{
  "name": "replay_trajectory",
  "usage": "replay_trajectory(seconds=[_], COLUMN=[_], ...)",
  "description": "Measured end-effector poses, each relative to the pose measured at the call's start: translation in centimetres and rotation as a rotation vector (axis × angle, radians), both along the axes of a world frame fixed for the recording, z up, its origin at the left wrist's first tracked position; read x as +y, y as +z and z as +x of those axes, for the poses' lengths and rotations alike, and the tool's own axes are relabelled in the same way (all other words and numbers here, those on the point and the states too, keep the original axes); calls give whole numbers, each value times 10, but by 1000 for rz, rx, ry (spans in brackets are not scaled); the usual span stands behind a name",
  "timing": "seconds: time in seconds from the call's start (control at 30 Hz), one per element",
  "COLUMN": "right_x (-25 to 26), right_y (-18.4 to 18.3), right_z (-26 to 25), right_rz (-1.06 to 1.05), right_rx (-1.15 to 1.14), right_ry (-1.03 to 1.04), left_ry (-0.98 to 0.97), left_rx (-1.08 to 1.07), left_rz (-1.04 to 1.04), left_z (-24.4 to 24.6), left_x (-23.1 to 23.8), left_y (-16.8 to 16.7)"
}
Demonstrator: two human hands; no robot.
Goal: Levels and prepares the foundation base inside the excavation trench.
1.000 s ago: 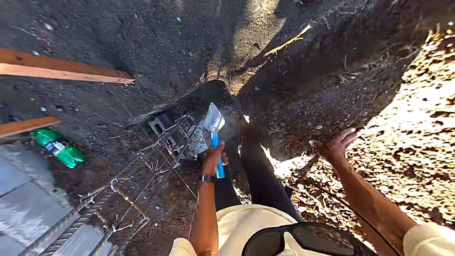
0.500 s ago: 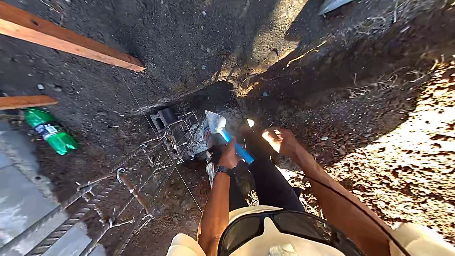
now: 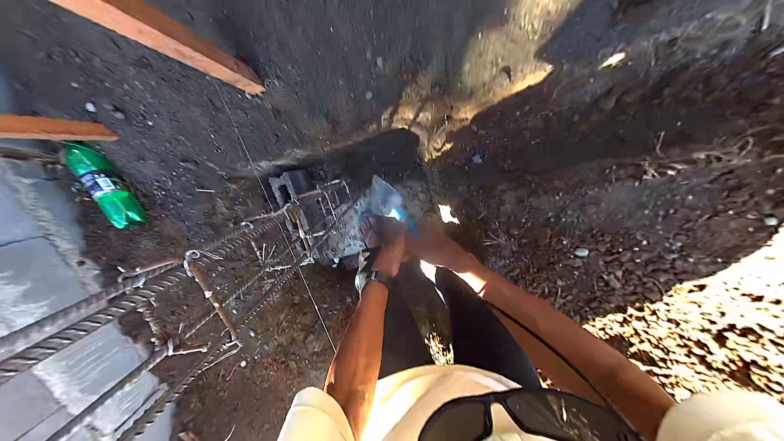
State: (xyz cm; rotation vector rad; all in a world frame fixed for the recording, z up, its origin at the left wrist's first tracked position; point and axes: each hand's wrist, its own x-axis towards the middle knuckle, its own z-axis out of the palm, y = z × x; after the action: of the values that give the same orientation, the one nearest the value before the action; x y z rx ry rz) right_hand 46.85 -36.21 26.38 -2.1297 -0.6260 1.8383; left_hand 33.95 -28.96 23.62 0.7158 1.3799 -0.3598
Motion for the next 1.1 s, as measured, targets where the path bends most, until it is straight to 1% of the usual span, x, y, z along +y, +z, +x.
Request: replay_trajectory(seconds=[0.03,0.07,0.1,0.23,0.3,0.33,0.37,0.4,0.47,0.5,0.53,0.57,0.6,0.63,0.67,0.7,0.73,0.77,0.8,0.83,0.87,0.9,0.93,0.97,1.03,1.07,1.1], right_x=[-2,-5,-9,-44,-65,-71,-70,-67,-66,-70,-73,-74,-77,-76,-72,-68,-66,-64,-60,-57,-53,-50,-46,-45,-44,-46,-49], right_y=[-5,-8,-14,-50,-70,-77,-76,-72,-66,-69,-70,-70,-72,-71,-69,-67,-64,-61,-57,-55,-56,-58,-60,-61,-64,-66,-69], right_z=[14,27,40,79,95,100,104,104,103,101,99,98,96,95,95,95,96,97,97,95,94,92,90,87,83,81,78], right_rz=[-1,-7,-19,51,127,138,124,105,79,79,68,49,22,-28,-78,-108,-116,-117,-126,-129,-124,-109,-104,-101,-103,-107,-86], right_rx=[-8,-23,-40,-131,-204,-223,-227,-230,-255,-276,-281,-276,-274,-262,-242,-222,-211,-201,-189,-181,-171,-163,-148,-143,-177,-212,-256], right_ry=[23,65,108,189,212,230,247,260,272,268,259,247,238,220,198,183,178,182,190,199,208,211,197,198,247,276,315], left_ry=[-81,-121,-120,-30,58,58,19,-64,-305,-415,-480,-489,-440,-347,-230,-101,30,144,229,295,342,348,302,241,141,133,182], left_rx=[-1,-12,-28,-161,-146,-129,-112,-77,44,110,168,217,252,301,367,422,427,365,257,132,11,-64,-63,12,182,161,44], left_rz=[31,61,95,211,353,452,557,655,773,765,694,599,522,495,545,665,818,948,1045,1090,1083,1045,1016,1032,1164,1223,1292], left_z=[4,7,7,-4,4,6,3,-3,-17,-27,-40,-58,-83,-109,-132,-150,-167,-183,-195,-203,-207,-206,-206,-206,-212,-213,-212], left_x=[7,13,20,52,75,89,102,111,113,105,92,77,60,44,33,26,24,25,31,37,43,50,56,61,80,91,103], left_y=[3,5,6,13,12,11,11,15,34,48,63,74,75,73,76,84,91,97,103,108,111,116,122,129,140,142,140])
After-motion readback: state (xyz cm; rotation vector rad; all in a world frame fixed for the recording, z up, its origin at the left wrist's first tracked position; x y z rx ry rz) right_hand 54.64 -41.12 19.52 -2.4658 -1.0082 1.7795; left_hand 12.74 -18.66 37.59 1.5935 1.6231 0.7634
